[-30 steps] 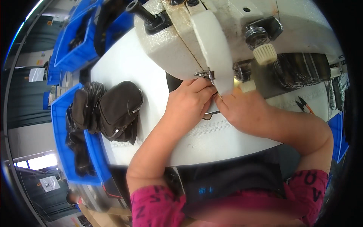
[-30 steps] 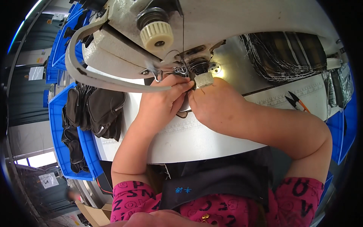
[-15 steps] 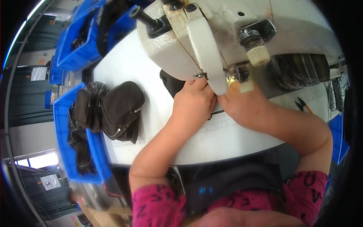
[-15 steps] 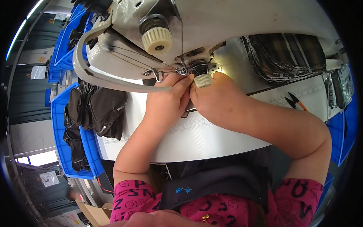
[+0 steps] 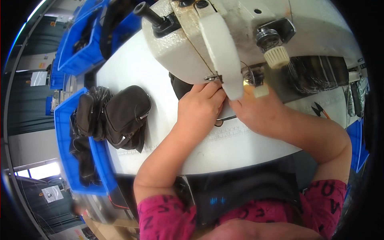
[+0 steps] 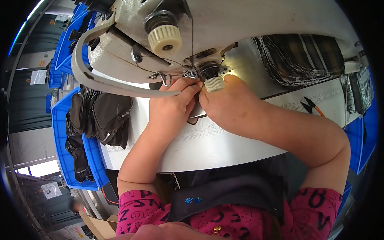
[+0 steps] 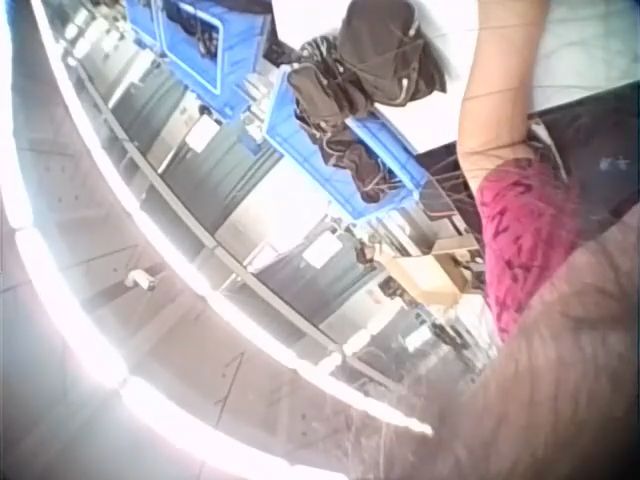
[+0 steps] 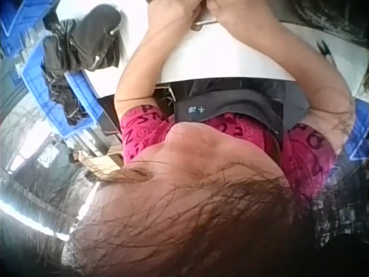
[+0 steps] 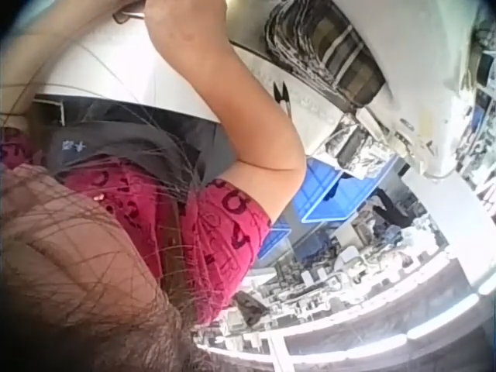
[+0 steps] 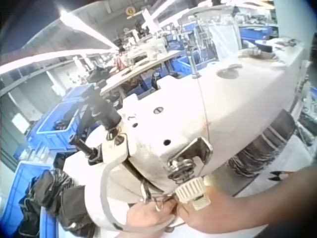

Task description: Sew pre-cut leather pieces together using an industrial sewing machine.

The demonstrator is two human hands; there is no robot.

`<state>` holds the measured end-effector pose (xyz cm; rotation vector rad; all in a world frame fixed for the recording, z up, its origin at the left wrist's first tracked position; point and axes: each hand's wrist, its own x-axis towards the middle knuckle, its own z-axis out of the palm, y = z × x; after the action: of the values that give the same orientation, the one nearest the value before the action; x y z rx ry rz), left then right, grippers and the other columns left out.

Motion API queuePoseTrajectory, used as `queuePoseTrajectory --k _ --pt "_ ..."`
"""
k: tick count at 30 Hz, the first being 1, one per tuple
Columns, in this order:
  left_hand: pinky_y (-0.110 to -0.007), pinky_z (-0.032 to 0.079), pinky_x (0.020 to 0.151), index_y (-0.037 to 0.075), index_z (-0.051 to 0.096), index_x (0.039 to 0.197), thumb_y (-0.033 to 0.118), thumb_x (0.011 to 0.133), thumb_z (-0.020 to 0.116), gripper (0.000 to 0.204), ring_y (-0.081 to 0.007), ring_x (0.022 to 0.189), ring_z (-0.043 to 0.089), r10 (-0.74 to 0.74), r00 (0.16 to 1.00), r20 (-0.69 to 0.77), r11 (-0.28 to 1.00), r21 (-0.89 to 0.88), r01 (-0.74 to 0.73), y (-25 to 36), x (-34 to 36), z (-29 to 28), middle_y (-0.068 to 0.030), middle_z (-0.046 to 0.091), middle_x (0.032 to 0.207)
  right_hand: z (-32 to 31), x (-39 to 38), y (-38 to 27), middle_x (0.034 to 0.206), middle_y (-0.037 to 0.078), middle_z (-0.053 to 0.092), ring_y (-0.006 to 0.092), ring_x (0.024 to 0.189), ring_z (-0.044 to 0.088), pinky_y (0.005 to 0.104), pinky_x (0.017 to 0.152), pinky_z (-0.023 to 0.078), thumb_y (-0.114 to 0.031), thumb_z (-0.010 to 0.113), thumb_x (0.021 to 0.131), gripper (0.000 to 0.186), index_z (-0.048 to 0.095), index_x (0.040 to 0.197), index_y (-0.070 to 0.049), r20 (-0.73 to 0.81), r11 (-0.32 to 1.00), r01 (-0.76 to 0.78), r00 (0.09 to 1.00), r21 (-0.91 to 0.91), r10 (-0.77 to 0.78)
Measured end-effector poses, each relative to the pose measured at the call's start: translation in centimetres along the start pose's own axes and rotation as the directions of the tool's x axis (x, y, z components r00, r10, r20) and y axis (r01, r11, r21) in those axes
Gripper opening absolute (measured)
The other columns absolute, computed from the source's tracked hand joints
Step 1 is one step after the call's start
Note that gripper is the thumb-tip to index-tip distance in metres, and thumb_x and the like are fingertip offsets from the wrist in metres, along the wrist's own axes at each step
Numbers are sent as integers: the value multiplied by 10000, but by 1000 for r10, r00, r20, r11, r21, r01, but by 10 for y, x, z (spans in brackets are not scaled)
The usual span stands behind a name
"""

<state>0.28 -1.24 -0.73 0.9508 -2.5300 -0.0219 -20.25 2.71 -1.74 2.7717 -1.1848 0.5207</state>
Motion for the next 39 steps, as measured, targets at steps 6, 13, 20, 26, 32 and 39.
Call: queuePoseTrajectory --k 6,13,20,26,32,39 --pt "-379 556 762 89 760 1077 32 808 736 276 -272 896 706 -97 994 59 991 -91 102 2 0 -1 -29 728 1079 3 -1 2 685 52 645 253 569 622 407 725 478 -79 682 754 303 652 1047 -5 11 1000 22 1000 -4 -22" --pt "-409 566 826 68 751 1117 58 838 744 279 -319 958 689 -159 987 39 978 -130 162 9 3 1 -63 725 1103 9 -2 4 608 26 625 262 548 635 420 792 496 -72 677 780 435 604 1199 21 96 994 -60 993 -90 69" --pt "-361 549 857 66 720 1235 36 881 743 356 -272 969 676 -216 965 151 844 -468 262 -17 -2 -11 -110 717 1098 4 -1 6 888 64 701 242 775 697 418 870 504 -99 665 806 484 604 1270 24 86 982 -10 996 -190 27" --pt "-392 535 886 95 683 1315 68 837 798 492 -297 1018 657 -376 822 429 645 -516 564 -14 -3 -24 -145 694 1095 0 1 7 1118 78 712 216 898 706 435 849 516 -125 671 797 562 623 1342 5 75 991 30 997 -133 -20" --pt "-408 556 835 147 640 1348 96 762 786 606 -310 938 640 -123 968 219 975 -153 159 -21 -7 -50 -104 645 1068 3 -3 7 1231 107 702 217 949 700 456 867 532 -138 668 820 567 627 1364 17 167 979 61 985 -196 -28" --pt "-339 511 732 97 603 1359 3 811 656 558 -212 806 626 -256 819 513 791 -376 483 -29 -6 -50 -54 619 860 5 -2 5 1194 123 700 262 887 700 434 834 534 -102 670 818 521 627 1325 9 149 997 -65 986 -40 70"
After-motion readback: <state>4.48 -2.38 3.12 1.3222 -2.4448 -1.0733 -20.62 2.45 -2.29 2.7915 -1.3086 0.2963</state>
